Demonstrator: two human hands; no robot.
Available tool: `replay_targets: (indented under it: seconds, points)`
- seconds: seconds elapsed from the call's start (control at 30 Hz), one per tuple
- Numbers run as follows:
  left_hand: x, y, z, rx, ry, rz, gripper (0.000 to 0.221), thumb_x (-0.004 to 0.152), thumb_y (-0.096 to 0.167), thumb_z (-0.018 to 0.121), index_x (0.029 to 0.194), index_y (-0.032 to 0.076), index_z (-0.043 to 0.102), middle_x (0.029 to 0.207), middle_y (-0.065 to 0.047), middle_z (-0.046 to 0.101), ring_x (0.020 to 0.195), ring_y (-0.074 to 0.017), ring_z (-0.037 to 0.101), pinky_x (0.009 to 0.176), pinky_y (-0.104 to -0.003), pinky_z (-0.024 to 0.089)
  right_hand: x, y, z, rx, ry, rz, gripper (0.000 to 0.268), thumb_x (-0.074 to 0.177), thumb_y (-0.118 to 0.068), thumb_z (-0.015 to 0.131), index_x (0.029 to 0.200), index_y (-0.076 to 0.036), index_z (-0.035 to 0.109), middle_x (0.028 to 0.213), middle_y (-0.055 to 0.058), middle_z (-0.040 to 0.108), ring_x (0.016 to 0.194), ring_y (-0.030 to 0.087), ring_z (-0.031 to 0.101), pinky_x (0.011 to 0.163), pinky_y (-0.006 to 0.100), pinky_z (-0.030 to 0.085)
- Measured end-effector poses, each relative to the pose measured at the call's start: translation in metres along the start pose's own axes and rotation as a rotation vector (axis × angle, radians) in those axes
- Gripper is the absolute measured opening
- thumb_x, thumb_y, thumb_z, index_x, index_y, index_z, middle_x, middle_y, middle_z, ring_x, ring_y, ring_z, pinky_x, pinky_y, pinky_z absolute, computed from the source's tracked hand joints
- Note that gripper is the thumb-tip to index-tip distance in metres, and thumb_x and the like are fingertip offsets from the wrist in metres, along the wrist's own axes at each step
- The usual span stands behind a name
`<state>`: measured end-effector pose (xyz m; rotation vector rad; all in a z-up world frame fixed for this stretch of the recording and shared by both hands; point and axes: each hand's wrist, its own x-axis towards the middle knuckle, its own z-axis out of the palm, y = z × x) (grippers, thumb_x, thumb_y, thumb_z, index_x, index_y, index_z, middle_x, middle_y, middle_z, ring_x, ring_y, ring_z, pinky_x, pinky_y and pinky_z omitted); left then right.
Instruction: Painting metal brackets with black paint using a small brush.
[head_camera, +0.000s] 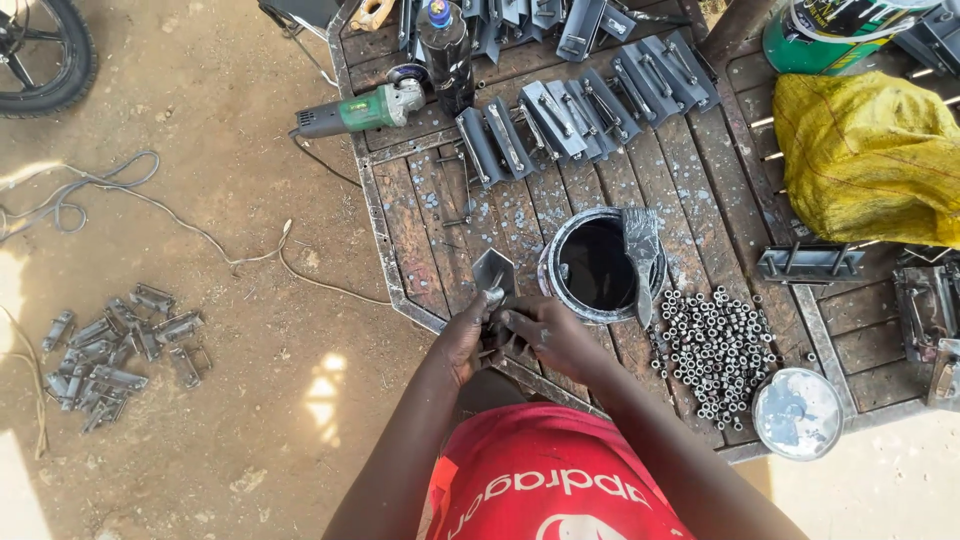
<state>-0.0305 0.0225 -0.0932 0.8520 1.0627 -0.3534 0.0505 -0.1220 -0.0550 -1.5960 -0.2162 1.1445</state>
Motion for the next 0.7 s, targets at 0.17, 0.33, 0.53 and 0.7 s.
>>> replay_targets:
  seconds: [0.17, 0.33, 0.53, 0.7]
  points:
    - [0.048, -0.008, -0.029, 0.285, 0.084, 0.104, 0.055, 0.087, 0.059, 0.071, 0.102, 0.006, 0.069, 0.079, -0.004, 0.056, 0.069, -0.0157, 0.063, 0.067, -0.034, 0.057, -0.042, -0.044, -0.058, -0.976, 0.094, -0.143, 0.034, 0.099, -0.003, 0.052, 0.128, -0.011, 0.069, 0.105, 0.018, 0.070, 0.093, 0.037, 0.073, 0.071, 0.044, 0.062]
    - [0.058, 0.015, -0.041, 0.662, 0.145, 0.215, 0.078, 0.091, 0.072, 0.063, 0.121, 0.001, 0.069, 0.095, -0.017, 0.068, 0.097, -0.0328, 0.071, 0.085, -0.046, 0.057, -0.056, -0.038, -0.117, -1.532, 0.258, 0.001, 0.050, 0.101, -0.002, 0.046, 0.133, -0.034, 0.066, 0.110, 0.007, 0.061, 0.103, 0.023, 0.064, 0.085, 0.036, 0.060]
    - [0.032, 0.046, -0.022, 0.891, 0.149, 0.210, 0.094, 0.093, 0.073, 0.055, 0.140, -0.008, 0.053, 0.090, -0.017, 0.069, 0.090, -0.0292, 0.071, 0.088, -0.046, 0.056, -0.051, -0.026, -0.136, -1.635, 0.149, -0.054, 0.038, 0.098, -0.013, 0.057, 0.124, -0.039, 0.068, 0.118, 0.002, 0.061, 0.108, 0.020, 0.065, 0.085, 0.032, 0.056]
    - [-0.008, 0.069, 0.000, 1.137, 0.177, 0.234, 0.097, 0.085, 0.079, 0.052, 0.128, -0.007, 0.064, 0.117, -0.030, 0.070, 0.122, -0.0451, 0.064, 0.105, -0.052, 0.049, -0.051, -0.028, -0.148, -1.078, 0.291, -0.366, 0.040, 0.093, -0.019, 0.066, 0.131, -0.013, 0.054, 0.111, 0.014, 0.058, 0.096, 0.042, 0.072, 0.075, 0.057, 0.061]
